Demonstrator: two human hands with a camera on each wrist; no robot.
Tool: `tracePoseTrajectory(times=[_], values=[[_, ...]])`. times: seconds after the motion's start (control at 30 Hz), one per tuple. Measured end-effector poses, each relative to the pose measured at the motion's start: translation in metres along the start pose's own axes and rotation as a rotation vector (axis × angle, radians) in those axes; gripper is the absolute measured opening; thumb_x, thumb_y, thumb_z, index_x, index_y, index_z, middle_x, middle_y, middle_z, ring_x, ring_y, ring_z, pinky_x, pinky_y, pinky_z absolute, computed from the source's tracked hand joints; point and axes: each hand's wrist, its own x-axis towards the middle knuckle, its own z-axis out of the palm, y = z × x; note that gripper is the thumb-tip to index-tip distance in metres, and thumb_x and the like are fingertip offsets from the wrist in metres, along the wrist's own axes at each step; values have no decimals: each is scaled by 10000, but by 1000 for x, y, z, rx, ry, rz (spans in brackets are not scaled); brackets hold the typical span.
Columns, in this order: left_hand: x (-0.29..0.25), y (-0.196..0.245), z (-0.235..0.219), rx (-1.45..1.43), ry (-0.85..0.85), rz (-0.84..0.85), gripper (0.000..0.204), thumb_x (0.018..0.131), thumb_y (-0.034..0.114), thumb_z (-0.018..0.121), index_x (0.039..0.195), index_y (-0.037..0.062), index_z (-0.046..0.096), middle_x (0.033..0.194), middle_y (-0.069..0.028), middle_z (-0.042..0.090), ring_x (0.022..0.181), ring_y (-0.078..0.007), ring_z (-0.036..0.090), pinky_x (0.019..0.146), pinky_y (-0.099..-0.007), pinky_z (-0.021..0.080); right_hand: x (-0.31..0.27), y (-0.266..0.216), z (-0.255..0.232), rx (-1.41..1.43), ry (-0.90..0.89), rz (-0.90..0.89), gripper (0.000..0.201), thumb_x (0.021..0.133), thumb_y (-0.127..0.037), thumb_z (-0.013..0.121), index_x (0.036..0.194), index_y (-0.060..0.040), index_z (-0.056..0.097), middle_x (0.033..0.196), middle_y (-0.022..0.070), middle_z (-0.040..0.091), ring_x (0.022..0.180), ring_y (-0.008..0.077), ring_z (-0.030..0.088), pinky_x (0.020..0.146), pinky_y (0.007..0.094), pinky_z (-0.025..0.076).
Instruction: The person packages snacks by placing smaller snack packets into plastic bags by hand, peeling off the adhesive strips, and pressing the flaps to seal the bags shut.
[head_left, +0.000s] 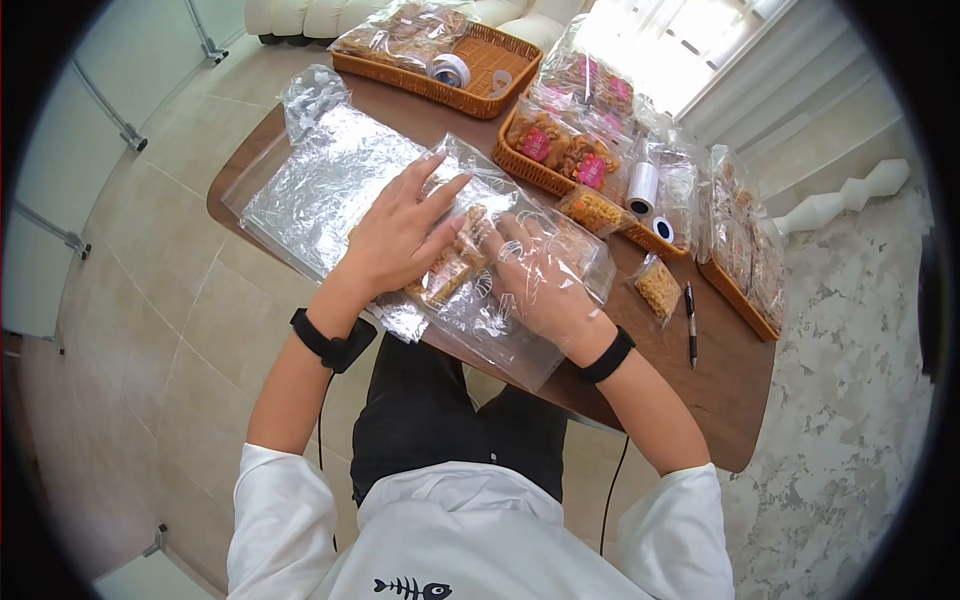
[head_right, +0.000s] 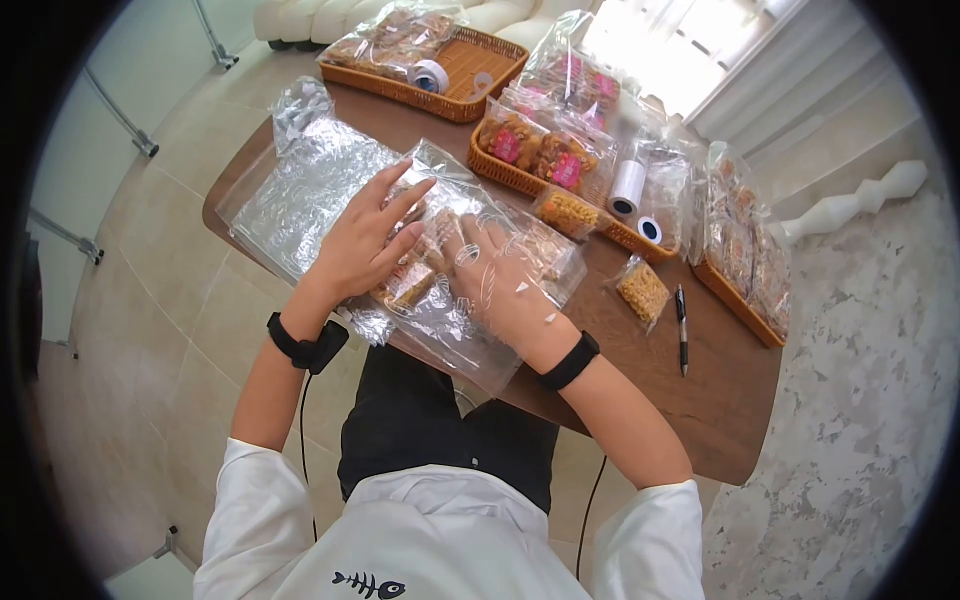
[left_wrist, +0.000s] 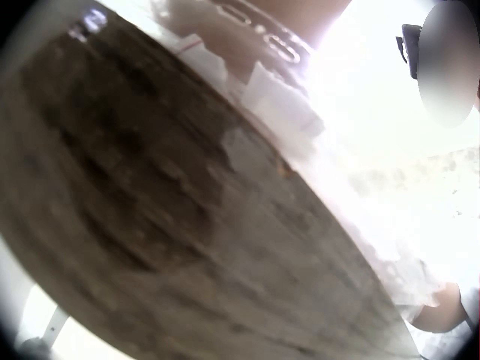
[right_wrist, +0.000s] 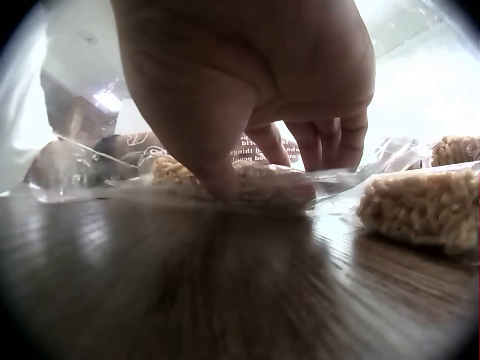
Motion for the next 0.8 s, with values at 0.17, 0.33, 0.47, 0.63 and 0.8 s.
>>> tracePoseTrajectory(times=[0.17,0.33,0.47,0.63,0.8], values=[[-3,1,3,25,26,-10,533,1048,337,572,1547,159,521,1589,-216,444,1438,-421,463,1198,-472,384,5,7,4,-172,108,-2,318,916,-146,678,1224,-71,659,1263,142,680,1209,338,629,1006,468,519],[-1,0,3,-22,70,-7,547,1063,435,550,1514,126,539,1523,-241,497,1388,-438,502,1179,-504,391,0,22,0,-36,33,134,275,957,-102,630,1224,-43,658,1063,211,688,1036,409,665,917,469,535],[-2,5,0,-45,45,-57,560,1058,387,557,1558,141,501,1567,-225,474,1400,-436,497,1185,-486,393,-2,18,3,519,138,385,250,1006,-119,616,1232,-20,653,957,208,687,870,383,652,777,463,526],[-3,-2,4,1,71,4,586,1065,435,529,1567,135,485,1572,-232,470,1392,-442,503,1181,-504,389,4,13,-3,952,60,534,245,1023,-120,597,1225,18,618,873,164,672,724,281,614,670,417,500],[-2,0,3,-20,73,-14,576,1066,419,526,1562,127,491,1561,-238,481,1389,-445,504,1179,-503,393,-4,8,5,511,186,256,386,948,-150,661,1264,45,557,925,236,682,830,377,661,747,481,521]])
